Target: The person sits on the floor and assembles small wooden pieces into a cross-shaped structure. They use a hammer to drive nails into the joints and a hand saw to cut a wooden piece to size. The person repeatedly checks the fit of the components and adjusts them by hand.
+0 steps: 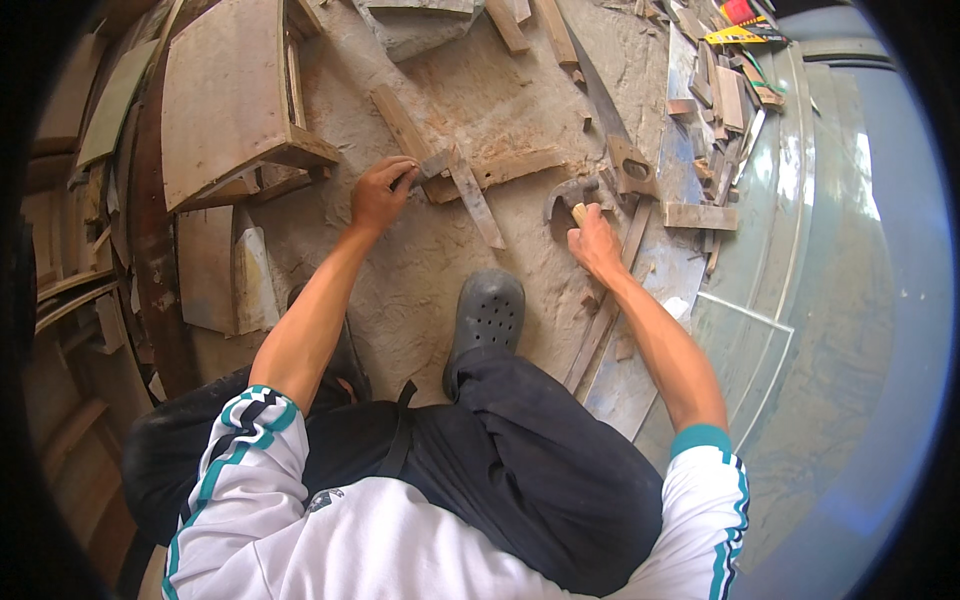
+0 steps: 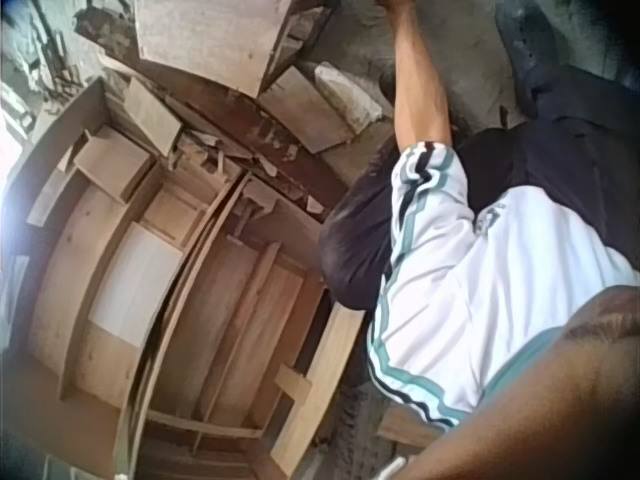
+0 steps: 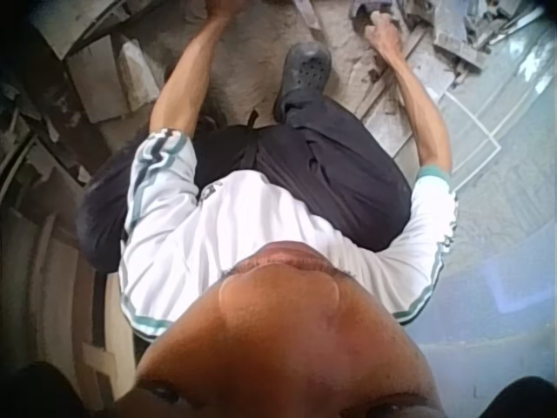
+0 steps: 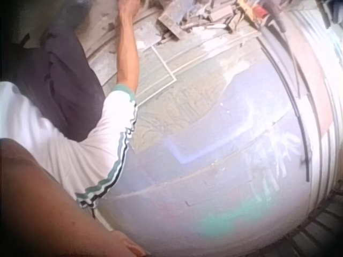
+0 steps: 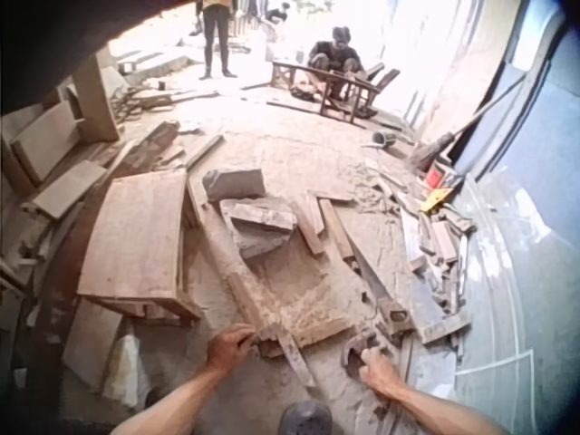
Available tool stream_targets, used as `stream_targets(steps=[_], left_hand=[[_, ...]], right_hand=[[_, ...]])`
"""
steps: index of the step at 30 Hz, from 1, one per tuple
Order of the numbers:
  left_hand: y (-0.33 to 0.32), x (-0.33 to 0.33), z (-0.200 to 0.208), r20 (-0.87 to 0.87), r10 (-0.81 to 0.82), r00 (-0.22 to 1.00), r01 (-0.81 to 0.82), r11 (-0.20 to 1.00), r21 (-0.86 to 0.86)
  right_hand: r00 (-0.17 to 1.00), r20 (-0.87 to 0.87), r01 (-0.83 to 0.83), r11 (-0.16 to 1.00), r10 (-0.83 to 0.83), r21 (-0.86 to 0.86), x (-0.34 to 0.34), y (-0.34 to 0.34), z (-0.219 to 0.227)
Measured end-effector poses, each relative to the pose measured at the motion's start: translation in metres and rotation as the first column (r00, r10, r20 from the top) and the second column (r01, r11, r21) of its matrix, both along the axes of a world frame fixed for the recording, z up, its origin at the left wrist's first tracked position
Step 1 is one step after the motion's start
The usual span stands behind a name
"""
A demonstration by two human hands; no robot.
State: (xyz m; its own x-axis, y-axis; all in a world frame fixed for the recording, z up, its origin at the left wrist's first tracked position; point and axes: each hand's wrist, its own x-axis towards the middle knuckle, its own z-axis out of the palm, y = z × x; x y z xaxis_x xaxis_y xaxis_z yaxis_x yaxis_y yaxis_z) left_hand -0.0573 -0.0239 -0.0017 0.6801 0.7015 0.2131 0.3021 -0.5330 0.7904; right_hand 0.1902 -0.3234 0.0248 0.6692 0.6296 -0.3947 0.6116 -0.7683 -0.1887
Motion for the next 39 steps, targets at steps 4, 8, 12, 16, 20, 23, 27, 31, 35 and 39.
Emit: stream_targets(steps=[4, 8, 12, 16, 20, 23, 27, 31, 35, 39], left_hand=[[0.001, -0.007, -0.003, 0.018, 0.026, 1.0, -0.028, 0.994, 0.108], [-0.003, -0.007, 0.001, 0.032, 0.051, 0.998, -0.056, 0.987, 0.154], [-0.005, -0.007, 0.0, 0.037, 0.049, 0.998, -0.055, 0.979, 0.198], [-0.004, -0.009, -0.003, 0.044, 0.058, 0.997, -0.065, 0.981, 0.185], [-0.005, -0.005, -0.006, 0.062, 0.053, 0.997, -0.064, 0.98, 0.188], [-0.005, -0.009, -0.008, 0.062, 0.065, 0.996, -0.076, 0.98, 0.186], [-0.002, -0.011, -0.009, 0.098, 0.052, 0.994, -0.071, 0.977, 0.202], [-0.004, -0.01, -0.006, 0.066, 0.046, 0.997, -0.057, 0.981, 0.184], [-0.003, -0.011, -0.006, 0.055, 0.056, 0.997, -0.064, 0.988, 0.142], [-0.003, -0.013, -0.006, 0.061, 0.051, 0.997, -0.061, 0.982, 0.178]], right_hand=[[0.979, -0.112, 0.177, 0.983, -0.172, 0.041, -0.017, 0.035, 0.032], [0.95, -0.276, 0.204, 0.959, -0.147, 0.195, -0.041, 0.068, 0.071], [0.88, -0.474, 0.183, 0.932, -0.014, 0.312, -0.075, 0.108, 0.089], [0.833, -0.542, 0.104, 0.93, 0.112, 0.352, -0.108, 0.151, 0.102], [0.888, -0.388, -0.018, 0.86, 0.248, 0.51, -0.115, 0.171, 0.079], [0.88, -0.435, 0.023, 0.897, 0.191, 0.441, -0.117, 0.183, 0.083], [0.855, -0.419, -0.011, 0.819, 0.305, 0.573, -0.12, 0.184, 0.089], [0.868, -0.45, 0.017, 0.891, 0.212, 0.453, -0.121, 0.178, 0.074], [0.886, -0.378, -0.07, 0.883, 0.269, 0.465, -0.121, 0.182, 0.085], [0.883, -0.327, -0.113, 0.827, 0.338, 0.55, -0.124, 0.179, 0.077]])
